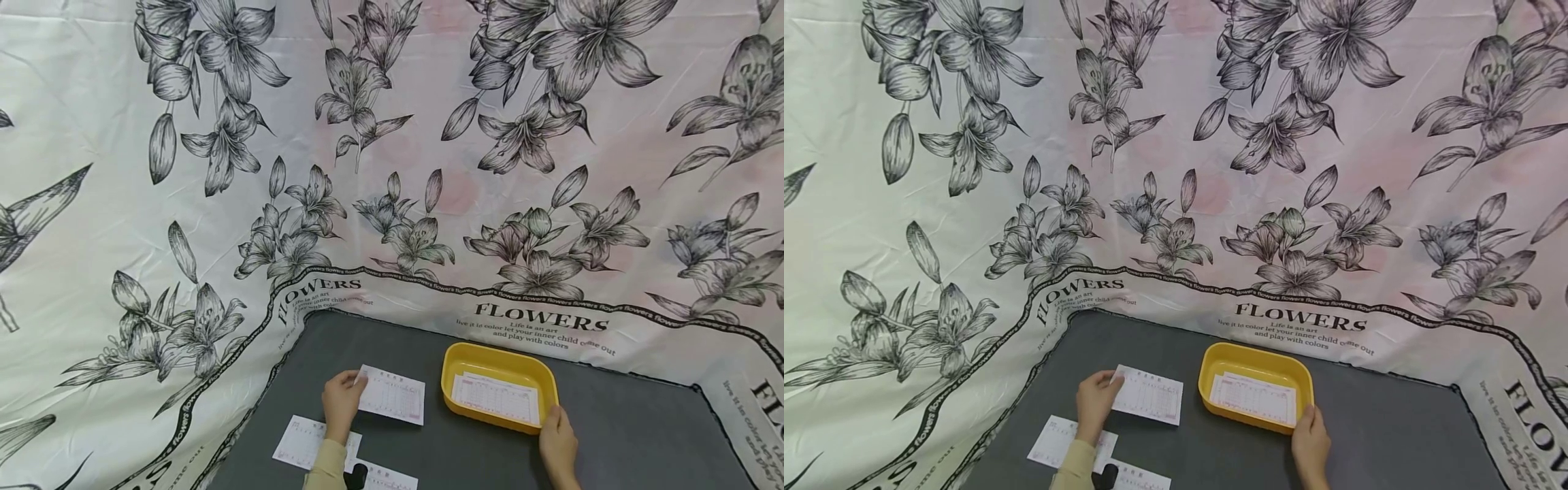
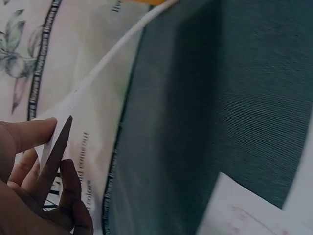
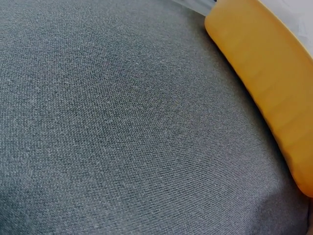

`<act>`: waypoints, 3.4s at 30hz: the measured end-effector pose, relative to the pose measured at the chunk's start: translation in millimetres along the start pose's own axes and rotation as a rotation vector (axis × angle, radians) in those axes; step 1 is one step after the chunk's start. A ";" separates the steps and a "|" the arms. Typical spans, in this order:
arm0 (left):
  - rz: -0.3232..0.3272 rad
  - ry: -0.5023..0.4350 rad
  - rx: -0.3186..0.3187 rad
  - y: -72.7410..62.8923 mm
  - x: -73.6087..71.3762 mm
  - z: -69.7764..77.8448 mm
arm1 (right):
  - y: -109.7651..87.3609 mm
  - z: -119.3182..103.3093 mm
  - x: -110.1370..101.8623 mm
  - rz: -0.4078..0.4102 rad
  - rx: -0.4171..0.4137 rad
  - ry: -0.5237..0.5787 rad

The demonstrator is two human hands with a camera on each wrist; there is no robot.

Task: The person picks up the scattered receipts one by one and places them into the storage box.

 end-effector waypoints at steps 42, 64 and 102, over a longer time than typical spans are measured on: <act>-0.240 0.006 -0.098 -36.1 165.4 66.5 | -4.2 0.9 1.3 0.093 -0.054 -0.019; -0.195 0.553 0.285 -55.3 196.5 60.6 | -9.0 1.7 3.3 0.100 -0.058 -0.016; 0.049 0.401 0.328 -40.7 18.8 20.6 | -6.8 1.8 4.4 0.122 -0.056 -0.001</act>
Point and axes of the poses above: each hand's wrist, its own y-axis towards the middle knuckle, its own x-axis out of the palm, z = x × y, the point moved 4 cm from there along y, towards the middle knuckle, and after that the axes turned 13 degrees about -x, right-handed, at the moved point
